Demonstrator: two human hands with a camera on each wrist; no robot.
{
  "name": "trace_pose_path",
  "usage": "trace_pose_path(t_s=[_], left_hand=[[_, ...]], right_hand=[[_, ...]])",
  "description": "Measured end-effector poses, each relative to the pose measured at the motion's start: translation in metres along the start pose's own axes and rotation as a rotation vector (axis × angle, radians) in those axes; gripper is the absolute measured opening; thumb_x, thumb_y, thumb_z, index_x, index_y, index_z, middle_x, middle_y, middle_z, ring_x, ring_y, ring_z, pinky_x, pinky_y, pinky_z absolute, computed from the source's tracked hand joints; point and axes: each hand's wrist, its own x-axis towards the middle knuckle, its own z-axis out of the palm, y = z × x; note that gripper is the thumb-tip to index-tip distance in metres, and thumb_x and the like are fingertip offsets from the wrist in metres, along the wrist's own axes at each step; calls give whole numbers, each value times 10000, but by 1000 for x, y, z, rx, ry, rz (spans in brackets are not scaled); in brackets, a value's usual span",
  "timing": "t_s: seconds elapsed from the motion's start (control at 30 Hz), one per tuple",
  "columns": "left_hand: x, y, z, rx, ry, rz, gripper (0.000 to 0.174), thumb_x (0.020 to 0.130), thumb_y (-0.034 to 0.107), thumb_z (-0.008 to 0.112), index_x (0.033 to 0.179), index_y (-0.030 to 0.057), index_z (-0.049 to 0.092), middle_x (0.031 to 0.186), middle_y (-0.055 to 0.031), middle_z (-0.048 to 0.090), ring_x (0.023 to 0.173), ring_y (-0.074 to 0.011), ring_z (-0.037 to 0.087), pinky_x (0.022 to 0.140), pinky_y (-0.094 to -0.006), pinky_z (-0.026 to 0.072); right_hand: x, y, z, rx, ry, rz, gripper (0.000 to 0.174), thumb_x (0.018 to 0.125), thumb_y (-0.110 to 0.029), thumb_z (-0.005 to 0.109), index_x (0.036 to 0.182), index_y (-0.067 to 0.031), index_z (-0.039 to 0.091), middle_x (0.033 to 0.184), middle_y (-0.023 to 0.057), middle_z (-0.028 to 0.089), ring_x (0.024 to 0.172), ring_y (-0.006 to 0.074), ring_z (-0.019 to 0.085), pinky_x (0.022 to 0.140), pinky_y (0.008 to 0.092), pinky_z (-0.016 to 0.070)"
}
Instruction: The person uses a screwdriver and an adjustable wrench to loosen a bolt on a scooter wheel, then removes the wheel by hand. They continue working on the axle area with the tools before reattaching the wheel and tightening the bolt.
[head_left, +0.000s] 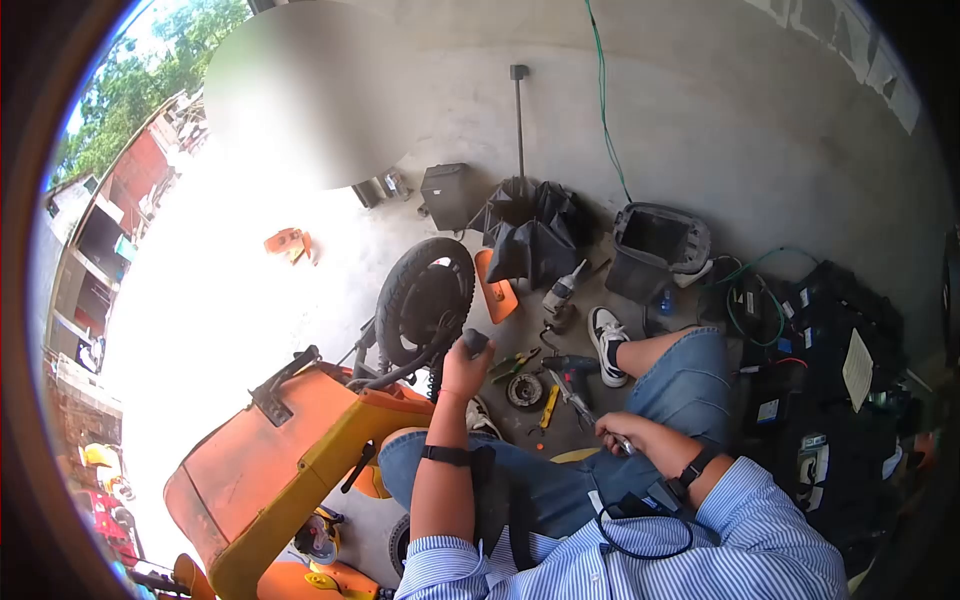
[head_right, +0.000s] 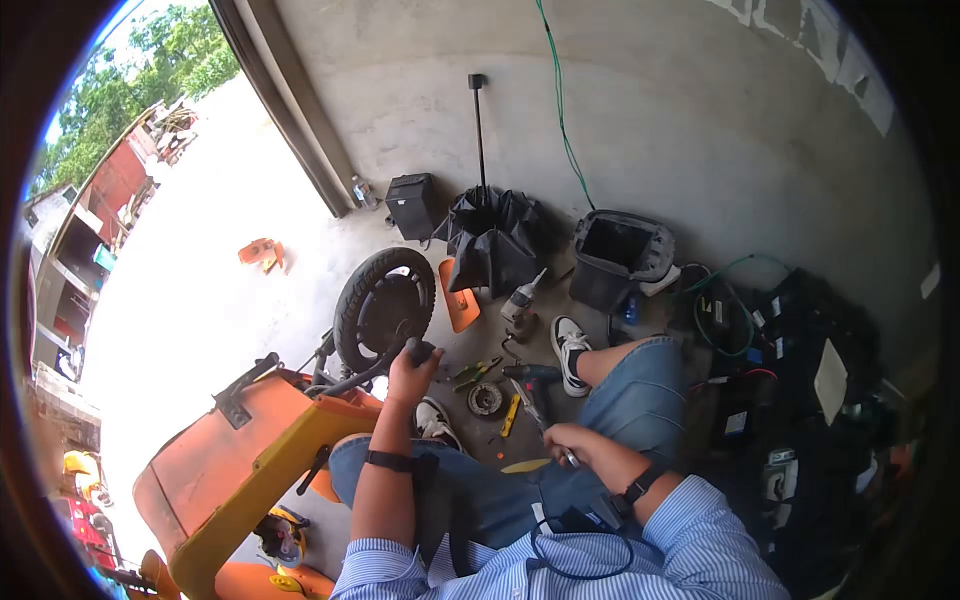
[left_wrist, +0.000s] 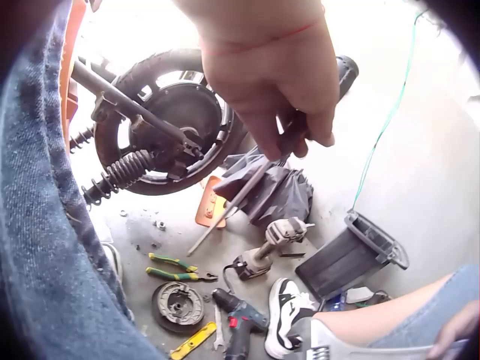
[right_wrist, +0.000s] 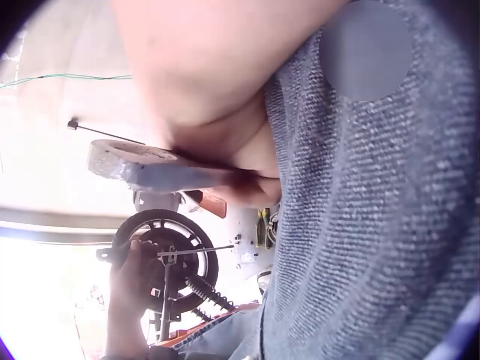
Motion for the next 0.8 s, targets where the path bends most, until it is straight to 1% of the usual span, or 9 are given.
trace_pose_path(t_s=[0.03,0.07,0.17,0.27,0.37,0.4,0.5,0.53,0.8], left_hand=[[-2,1,-5,-120,66,-46,253,868,229,705,969,8,637,803,-77,671,774,-157,641,727,-314,513],[3,-10,-7,-251,155,7,195,904,168,667,1012,13,623,825,-44,654,776,-128,622,728,-290,516],[9,-13,-31,-486,316,107,245,943,195,612,1066,-15,592,1002,-89,644,882,-140,614,757,-276,517],[-4,20,-53,-505,519,69,261,964,192,554,1094,-31,587,1028,-94,638,923,-149,609,794,-285,515],[1,-2,-69,-527,601,113,260,956,177,557,1103,-36,581,1028,-88,632,913,-159,617,795,-291,517],[-2,-2,-73,-494,641,41,261,951,173,562,1100,-41,575,1025,-87,624,895,-167,623,788,-298,522],[4,-15,-74,-624,671,-39,245,945,170,569,1068,-42,573,1014,-91,617,883,-173,627,772,-296,530],[6,-20,-73,-658,680,-69,227,930,179,594,1056,-7,562,984,-69,597,872,-156,589,767,-287,506],[9,-18,-64,-651,687,-31,210,929,165,592,1060,4,569,977,-57,594,858,-140,582,721,-285,499]], right_hand=[[1,0,2,9,-11,-6,99,803,-132,556,746,-89,488,543,15,437,398,112,396,340,254,345],[1,1,2,-42,-3,4,96,796,-141,566,745,-79,512,543,28,450,398,127,404,344,273,353],[-16,2,8,-150,-9,-15,124,811,-167,572,749,-74,518,531,33,463,405,130,430,356,286,379],[0,10,2,-229,-23,-72,143,828,-193,576,783,-68,525,524,36,473,411,130,451,364,294,398],[16,15,-6,-233,-12,-126,157,822,-202,587,837,-49,560,538,51,491,410,146,455,368,315,401],[17,15,-6,-222,6,-147,169,820,-203,592,861,-40,570,547,56,496,412,150,457,372,320,403],[13,12,-8,-197,50,-131,202,819,-208,597,908,-27,579,570,67,512,417,161,462,384,329,408],[12,11,-8,-200,47,-130,202,819,-208,597,908,-27,579,570,67,512,417,161,462,384,329,408],[12,10,-11,-226,39,-101,240,817,-223,608,946,-22,588,570,78,515,424,181,475,399,338,416]])
